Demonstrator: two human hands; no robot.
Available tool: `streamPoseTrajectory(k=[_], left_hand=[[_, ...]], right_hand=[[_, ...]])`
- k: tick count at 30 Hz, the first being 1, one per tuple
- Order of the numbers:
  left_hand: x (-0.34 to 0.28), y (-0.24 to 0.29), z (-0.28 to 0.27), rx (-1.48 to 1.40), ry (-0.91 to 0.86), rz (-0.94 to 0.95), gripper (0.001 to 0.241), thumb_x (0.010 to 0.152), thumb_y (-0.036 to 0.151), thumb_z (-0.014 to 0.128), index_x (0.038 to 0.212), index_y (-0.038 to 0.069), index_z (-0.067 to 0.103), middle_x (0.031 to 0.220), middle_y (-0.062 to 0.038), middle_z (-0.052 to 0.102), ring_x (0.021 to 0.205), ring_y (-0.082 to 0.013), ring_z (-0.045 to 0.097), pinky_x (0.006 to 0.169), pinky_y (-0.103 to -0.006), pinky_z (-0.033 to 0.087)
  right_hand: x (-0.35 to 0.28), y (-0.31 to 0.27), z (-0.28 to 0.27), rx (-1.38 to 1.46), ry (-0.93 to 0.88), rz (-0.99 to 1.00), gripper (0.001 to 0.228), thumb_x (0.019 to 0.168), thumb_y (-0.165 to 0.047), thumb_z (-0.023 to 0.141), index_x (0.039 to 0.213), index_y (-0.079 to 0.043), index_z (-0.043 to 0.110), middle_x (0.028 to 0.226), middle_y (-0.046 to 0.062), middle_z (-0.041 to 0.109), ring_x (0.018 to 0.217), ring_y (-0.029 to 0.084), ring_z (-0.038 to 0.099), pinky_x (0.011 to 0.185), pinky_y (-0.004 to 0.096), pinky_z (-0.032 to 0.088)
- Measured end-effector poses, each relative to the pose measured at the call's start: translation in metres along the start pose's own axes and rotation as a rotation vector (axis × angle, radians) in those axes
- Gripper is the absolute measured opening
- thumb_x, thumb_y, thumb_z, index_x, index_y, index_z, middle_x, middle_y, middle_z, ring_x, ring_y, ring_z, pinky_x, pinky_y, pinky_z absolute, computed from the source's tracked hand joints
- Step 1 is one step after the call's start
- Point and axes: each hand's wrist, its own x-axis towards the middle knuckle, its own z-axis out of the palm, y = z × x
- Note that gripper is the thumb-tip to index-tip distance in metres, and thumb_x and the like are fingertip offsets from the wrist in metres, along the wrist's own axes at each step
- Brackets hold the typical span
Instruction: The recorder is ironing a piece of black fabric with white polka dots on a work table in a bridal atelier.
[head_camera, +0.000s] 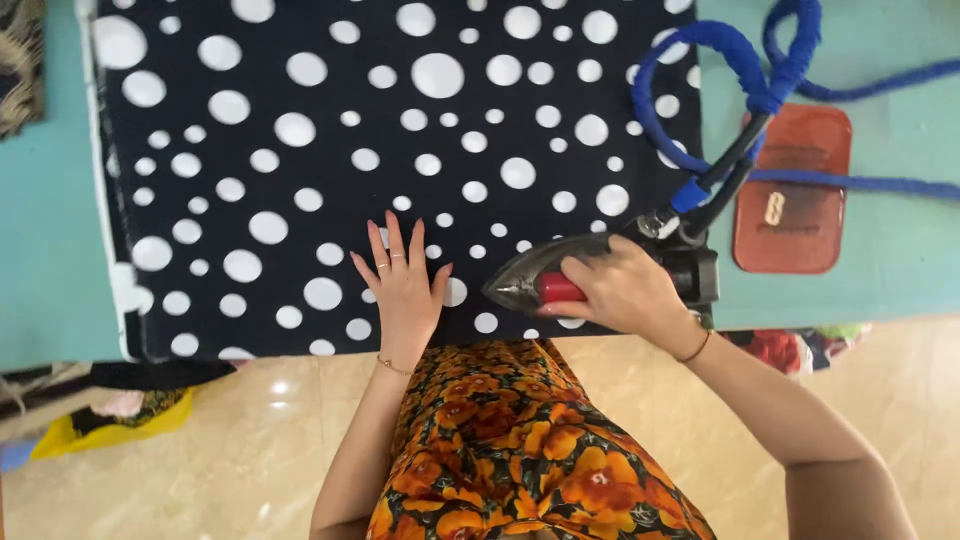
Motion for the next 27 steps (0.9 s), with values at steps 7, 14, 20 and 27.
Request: streamPoseTrajectory(k=[7,14,20,27], left_hand=[[0.002,0.03,0.011,-0.048,-0.073,0.083,0.07,0.094,0.039,0.071,0.152,0.007,0.048,0.169,-0.023,0.019,0.157,-0.0449,0.009,0.118,-0.0753,0.01],[-0.005,0.044,0.017,-0.085,-0.07,0.132,0.07,0.093,0.04,0.072,0.15,0.007,0.05,0.168,-0.023,0.019,0.156,-0.0464,0.012,0.117,-0.0763,0.011],[-0.013,0.047,0.013,-0.077,-0.053,0.085,0.068,0.092,0.037,0.072,0.151,0.009,0.051,0.168,-0.021,0.02,0.155,-0.0462,0.014,0.117,-0.0759,0.012],[-0.017,0.047,0.019,-0.085,-0.031,0.044,0.068,0.093,0.038,0.071,0.151,0.009,0.05,0.168,-0.022,0.021,0.155,-0.0461,0.014,0.117,-0.0757,0.012]], right_hand=[[0.017,0.067,0.004,-0.125,-0.025,0.045,0.059,0.089,-0.069,0.064,0.082,-0.011,0.067,0.054,0.004,0.061,0.045,0.021,0.052,0.065,0.032,0.045],[0.053,0.162,0.032,-0.313,0.055,0.083,0.066,0.098,-0.077,0.06,0.091,-0.013,0.07,0.06,0.007,0.063,0.054,0.024,0.056,0.065,0.033,0.048],[0.091,0.205,0.044,-0.308,0.176,0.078,0.067,0.107,-0.074,0.061,0.083,-0.011,0.068,0.063,0.009,0.062,0.067,0.028,0.063,0.074,0.038,0.052],[0.143,0.217,0.06,-0.307,0.228,0.047,0.062,0.107,-0.067,0.056,0.088,-0.01,0.071,0.063,0.008,0.063,0.066,0.029,0.063,0.075,0.039,0.053]])
